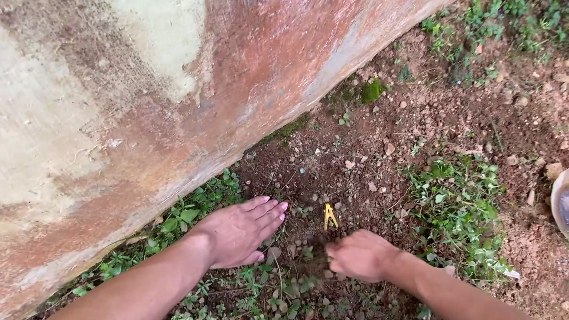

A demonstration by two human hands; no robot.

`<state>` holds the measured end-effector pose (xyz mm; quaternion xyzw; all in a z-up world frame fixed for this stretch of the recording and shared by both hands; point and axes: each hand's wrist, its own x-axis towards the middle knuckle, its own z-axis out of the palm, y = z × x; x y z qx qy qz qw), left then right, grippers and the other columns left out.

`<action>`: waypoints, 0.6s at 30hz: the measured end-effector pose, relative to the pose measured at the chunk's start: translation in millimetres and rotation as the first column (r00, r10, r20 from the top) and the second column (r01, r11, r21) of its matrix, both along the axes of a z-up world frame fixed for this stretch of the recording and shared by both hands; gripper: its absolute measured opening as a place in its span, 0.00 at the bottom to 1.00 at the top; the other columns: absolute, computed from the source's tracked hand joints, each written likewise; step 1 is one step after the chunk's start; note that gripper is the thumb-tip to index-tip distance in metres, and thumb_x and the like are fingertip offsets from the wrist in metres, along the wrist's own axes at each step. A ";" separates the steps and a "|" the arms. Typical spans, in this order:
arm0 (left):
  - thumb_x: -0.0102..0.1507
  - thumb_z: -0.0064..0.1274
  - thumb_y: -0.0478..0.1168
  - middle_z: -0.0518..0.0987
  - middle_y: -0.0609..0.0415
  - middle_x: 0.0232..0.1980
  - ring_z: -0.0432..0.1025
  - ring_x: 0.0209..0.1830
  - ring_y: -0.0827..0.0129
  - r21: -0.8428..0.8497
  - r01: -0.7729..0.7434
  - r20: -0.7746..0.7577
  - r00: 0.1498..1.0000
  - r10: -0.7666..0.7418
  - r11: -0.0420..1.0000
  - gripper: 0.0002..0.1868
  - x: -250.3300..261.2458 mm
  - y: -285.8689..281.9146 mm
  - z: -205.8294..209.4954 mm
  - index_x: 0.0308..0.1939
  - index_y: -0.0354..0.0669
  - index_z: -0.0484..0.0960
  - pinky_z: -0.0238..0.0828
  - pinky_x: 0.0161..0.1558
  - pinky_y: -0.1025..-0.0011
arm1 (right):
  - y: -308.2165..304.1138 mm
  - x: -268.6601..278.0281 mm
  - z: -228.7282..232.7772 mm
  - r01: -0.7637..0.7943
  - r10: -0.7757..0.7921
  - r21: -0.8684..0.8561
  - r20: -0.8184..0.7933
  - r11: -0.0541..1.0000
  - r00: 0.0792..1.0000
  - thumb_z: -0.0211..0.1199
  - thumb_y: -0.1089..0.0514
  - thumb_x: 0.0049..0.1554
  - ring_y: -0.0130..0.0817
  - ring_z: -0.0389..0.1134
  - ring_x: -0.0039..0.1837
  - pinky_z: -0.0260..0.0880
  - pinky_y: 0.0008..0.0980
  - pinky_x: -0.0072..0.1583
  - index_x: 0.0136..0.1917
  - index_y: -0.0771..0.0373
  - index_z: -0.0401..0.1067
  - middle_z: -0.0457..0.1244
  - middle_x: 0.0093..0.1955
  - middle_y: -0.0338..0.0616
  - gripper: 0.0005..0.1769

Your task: Pulling weeds and clearing debris from the ground next to a wall

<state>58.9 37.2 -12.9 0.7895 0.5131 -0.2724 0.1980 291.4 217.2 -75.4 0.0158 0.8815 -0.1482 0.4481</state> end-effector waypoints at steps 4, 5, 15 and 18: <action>0.70 0.22 0.60 0.29 0.42 0.83 0.26 0.83 0.56 0.044 0.009 0.002 1.000 -0.009 0.999 0.42 -3.4 3.0 -3.1 0.78 0.36 0.33 0.20 0.78 0.58 | 42.0 14.0 52.7 0.038 -0.037 0.021 -0.039 0.999 0.999 0.43 0.52 0.65 0.31 0.55 0.30 0.69 0.37 0.35 0.46 0.59 0.69 0.58 0.34 0.41 0.16; 0.71 0.22 0.60 0.29 0.42 0.84 0.26 0.84 0.56 0.051 0.018 -0.030 0.999 -0.016 0.999 0.42 -3.9 3.8 0.6 0.79 0.35 0.34 0.20 0.78 0.58 | 47.1 9.4 77.4 0.065 -0.067 0.092 0.009 0.994 0.998 0.42 0.51 0.65 0.31 0.58 0.31 0.71 0.38 0.36 0.48 0.55 0.68 0.60 0.34 0.43 0.14; 0.72 0.20 0.59 0.29 0.43 0.84 0.26 0.84 0.57 0.020 -0.033 -0.084 0.996 0.035 0.999 0.40 -24.8 11.1 4.7 0.79 0.37 0.34 0.20 0.79 0.58 | 136.6 26.0 201.6 0.132 -0.306 0.601 0.196 0.788 0.932 0.34 0.40 0.69 0.34 0.72 0.45 0.83 0.34 0.53 0.65 0.45 0.67 0.70 0.48 0.43 0.23; 0.72 0.19 0.61 0.29 0.44 0.84 0.25 0.84 0.58 0.005 -0.061 -0.101 0.993 0.061 0.998 0.41 -31.4 5.8 9.5 0.79 0.38 0.33 0.20 0.79 0.59 | 134.5 27.0 180.2 -0.095 -0.056 0.740 0.176 0.666 0.983 0.38 0.33 0.68 0.35 0.66 0.69 0.68 0.38 0.74 0.72 0.55 0.60 0.61 0.68 0.45 0.32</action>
